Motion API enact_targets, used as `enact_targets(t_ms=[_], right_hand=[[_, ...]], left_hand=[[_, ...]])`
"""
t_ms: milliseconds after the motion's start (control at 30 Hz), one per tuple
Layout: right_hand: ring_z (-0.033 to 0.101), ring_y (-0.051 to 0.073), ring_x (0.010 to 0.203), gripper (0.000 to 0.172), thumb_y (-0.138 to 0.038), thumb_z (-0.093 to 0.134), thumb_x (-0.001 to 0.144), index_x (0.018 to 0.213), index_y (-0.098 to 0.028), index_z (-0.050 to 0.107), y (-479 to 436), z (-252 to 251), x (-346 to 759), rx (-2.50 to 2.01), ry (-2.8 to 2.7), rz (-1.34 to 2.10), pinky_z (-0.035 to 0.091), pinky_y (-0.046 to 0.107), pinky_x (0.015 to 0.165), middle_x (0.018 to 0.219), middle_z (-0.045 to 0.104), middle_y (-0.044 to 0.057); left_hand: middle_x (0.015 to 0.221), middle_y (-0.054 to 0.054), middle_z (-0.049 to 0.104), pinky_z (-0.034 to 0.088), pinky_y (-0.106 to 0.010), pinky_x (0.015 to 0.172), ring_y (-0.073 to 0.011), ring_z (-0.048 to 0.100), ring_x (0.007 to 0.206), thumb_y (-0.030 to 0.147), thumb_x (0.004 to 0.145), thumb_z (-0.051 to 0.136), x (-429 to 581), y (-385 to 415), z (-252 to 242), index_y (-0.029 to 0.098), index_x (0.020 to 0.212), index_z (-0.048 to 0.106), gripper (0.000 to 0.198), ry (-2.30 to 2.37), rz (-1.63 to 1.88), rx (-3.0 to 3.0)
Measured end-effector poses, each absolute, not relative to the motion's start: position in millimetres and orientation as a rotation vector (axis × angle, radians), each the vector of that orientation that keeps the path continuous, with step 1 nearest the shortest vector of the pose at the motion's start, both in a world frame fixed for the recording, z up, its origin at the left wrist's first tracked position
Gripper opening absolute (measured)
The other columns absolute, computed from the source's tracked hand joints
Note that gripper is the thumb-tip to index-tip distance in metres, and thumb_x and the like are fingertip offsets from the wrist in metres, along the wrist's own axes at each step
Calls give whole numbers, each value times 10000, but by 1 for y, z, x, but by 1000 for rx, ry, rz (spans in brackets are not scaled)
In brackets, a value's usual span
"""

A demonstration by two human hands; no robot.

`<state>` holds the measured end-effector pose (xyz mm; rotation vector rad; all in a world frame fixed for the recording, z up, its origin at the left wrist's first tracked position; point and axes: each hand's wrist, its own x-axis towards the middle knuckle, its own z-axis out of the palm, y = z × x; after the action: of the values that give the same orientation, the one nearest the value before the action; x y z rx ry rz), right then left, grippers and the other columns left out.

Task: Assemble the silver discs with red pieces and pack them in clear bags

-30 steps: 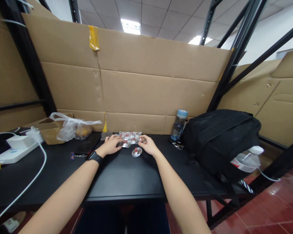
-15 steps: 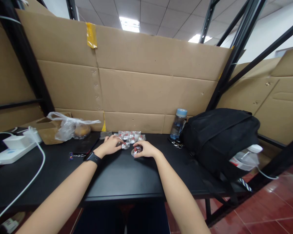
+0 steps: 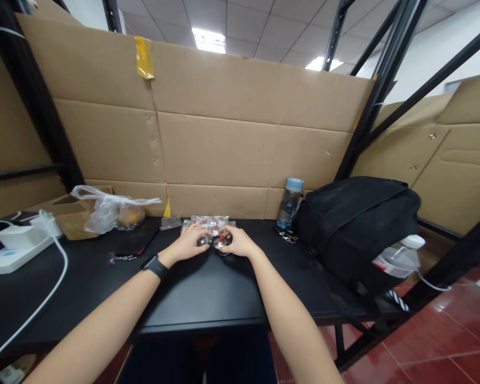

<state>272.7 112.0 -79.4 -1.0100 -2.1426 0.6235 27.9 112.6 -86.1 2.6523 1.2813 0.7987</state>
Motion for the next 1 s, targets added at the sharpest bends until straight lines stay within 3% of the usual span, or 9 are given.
enact_targets(t_ms=[167,367,567,900,1000], right_hand=[[648,184,847,514,-345,854,679,1124,-201,640,114,-76,267,-904,-1782,860,528,336,837,1015,713,61],[680,192,875,574,-363,897,635,1122,-211,635,104,-70,258,-824,-1651,1098,536,364,888,978,720,50],[698,227,957,582,-364,896,633,1127,-223,621,99,-70,247,-756,-1601,1137,543,399,942,1011,719,57],[700,205,878,486,-338,856,655,1084,-207,669,102,-70,250,-759,-1661,1111,572,336,827,1039,704,55],[678,189,813,419,-303,813,666,1051,-178,701,111,-71,265,-840,-1784,1012,560,299,748,995,706,55]], left_hand=[[1009,-41,704,439,-442,988,-268,617,1028,340,844,661,36,111,-84,236,1006,664,192,1276,1007,2481],[1245,-75,651,443,-385,1061,-246,596,1172,379,881,677,42,111,-78,232,1088,735,261,941,1395,2223],[1127,-67,647,471,-398,1033,-244,627,1076,381,808,753,47,104,-74,225,900,764,181,1060,1543,2095],[1118,-76,637,454,-410,1032,-246,593,1107,331,884,682,47,109,-76,222,871,764,137,1051,1379,2312],[1148,-62,630,424,-445,1038,-268,567,1127,331,850,731,39,111,-78,258,850,782,89,1168,1156,2437]])
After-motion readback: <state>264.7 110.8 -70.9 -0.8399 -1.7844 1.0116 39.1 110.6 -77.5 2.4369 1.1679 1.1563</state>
